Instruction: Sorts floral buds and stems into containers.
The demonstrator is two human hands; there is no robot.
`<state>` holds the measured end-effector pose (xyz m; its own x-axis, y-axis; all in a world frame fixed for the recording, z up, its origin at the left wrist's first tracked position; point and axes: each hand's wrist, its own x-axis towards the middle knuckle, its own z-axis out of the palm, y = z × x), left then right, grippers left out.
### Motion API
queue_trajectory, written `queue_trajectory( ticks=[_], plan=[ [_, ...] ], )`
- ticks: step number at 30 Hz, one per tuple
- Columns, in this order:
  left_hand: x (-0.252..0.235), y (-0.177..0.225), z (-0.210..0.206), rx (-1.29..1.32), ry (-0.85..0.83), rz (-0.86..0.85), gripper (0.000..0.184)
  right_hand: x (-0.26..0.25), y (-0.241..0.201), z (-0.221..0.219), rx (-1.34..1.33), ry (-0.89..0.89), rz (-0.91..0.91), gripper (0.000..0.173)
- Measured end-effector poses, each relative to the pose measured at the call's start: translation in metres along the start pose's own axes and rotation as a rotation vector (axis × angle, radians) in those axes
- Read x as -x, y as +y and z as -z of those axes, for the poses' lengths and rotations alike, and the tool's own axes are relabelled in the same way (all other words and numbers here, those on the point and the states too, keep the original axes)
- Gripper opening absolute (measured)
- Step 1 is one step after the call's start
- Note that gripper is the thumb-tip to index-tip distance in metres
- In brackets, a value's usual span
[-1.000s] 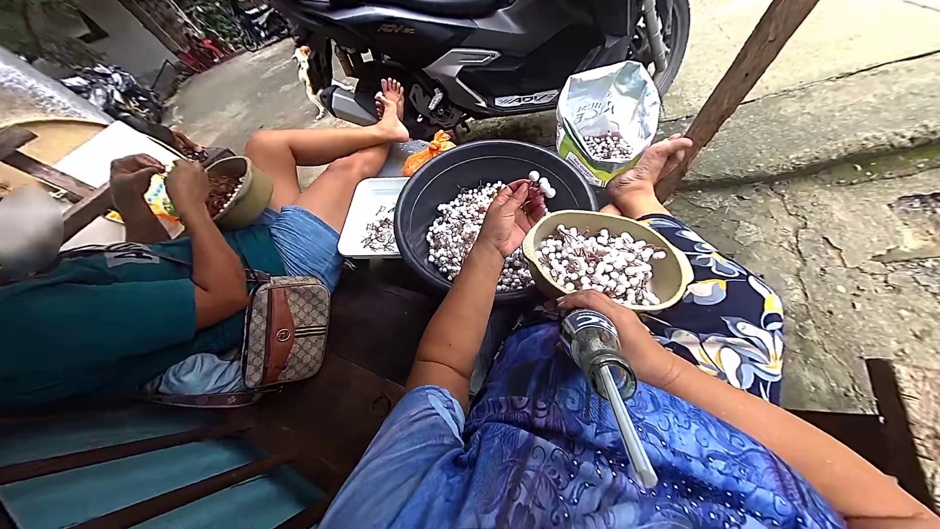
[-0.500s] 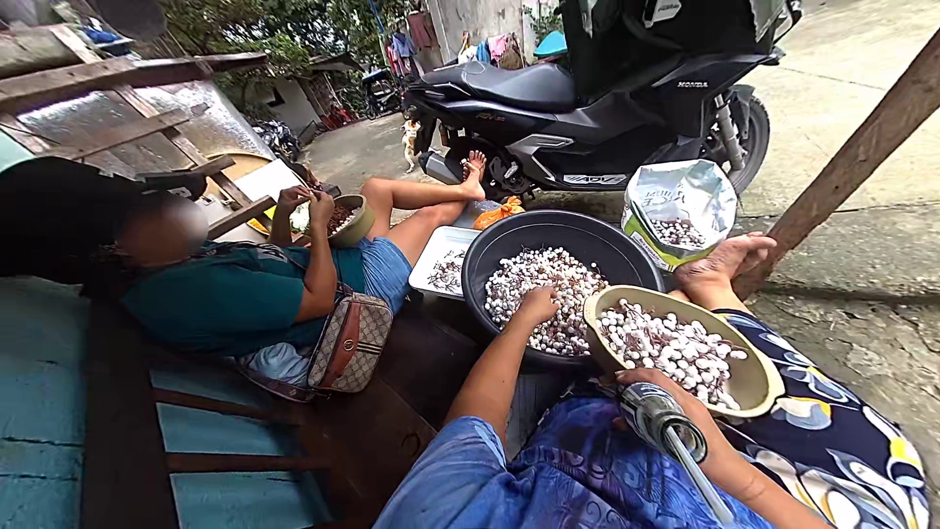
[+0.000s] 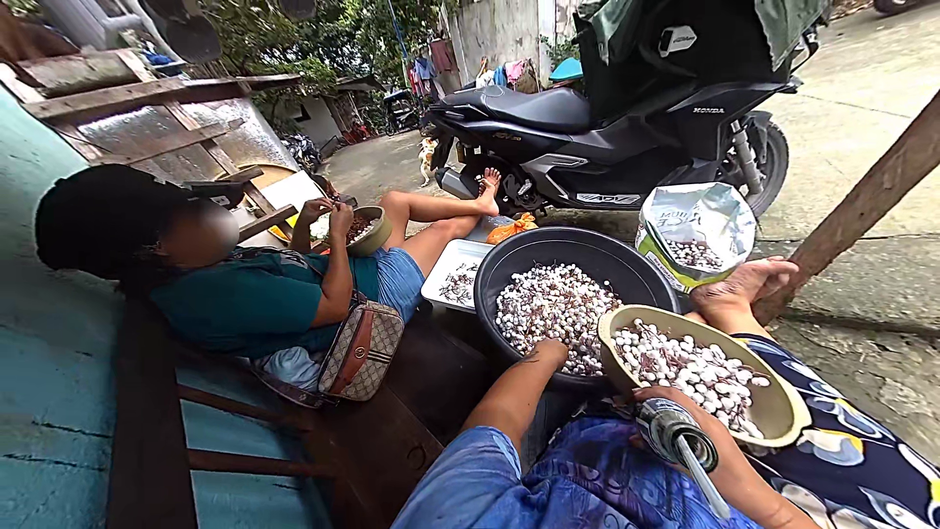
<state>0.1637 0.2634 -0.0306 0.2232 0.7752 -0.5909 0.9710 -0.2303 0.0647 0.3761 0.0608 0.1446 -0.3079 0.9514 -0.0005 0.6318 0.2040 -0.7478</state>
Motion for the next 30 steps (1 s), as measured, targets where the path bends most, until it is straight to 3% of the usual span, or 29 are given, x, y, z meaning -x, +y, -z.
queue_trajectory(
  ticks=[2, 4, 9, 30],
  plan=[
    [0.000, 0.000, 0.003, 0.066, 0.121, 0.014, 0.041, -0.011, 0.069, -0.038, -0.044, 0.310, 0.415, 0.054],
    [-0.002, -0.002, 0.006, 0.093, 0.214, 0.048, 0.051, -0.019, 0.087, -0.046, -0.082, 0.354, 0.512, 0.057],
    [0.006, 0.001, 0.002, 0.141, 0.110, 0.179, 0.049, -0.014, 0.079, -0.041, -0.078, 0.321, 0.466, 0.057],
    [-0.002, 0.001, -0.005, 0.177, 0.131, 0.243, 0.065, -0.012, 0.084, -0.048, -0.085, 0.377, 0.518, 0.056]
  ],
)
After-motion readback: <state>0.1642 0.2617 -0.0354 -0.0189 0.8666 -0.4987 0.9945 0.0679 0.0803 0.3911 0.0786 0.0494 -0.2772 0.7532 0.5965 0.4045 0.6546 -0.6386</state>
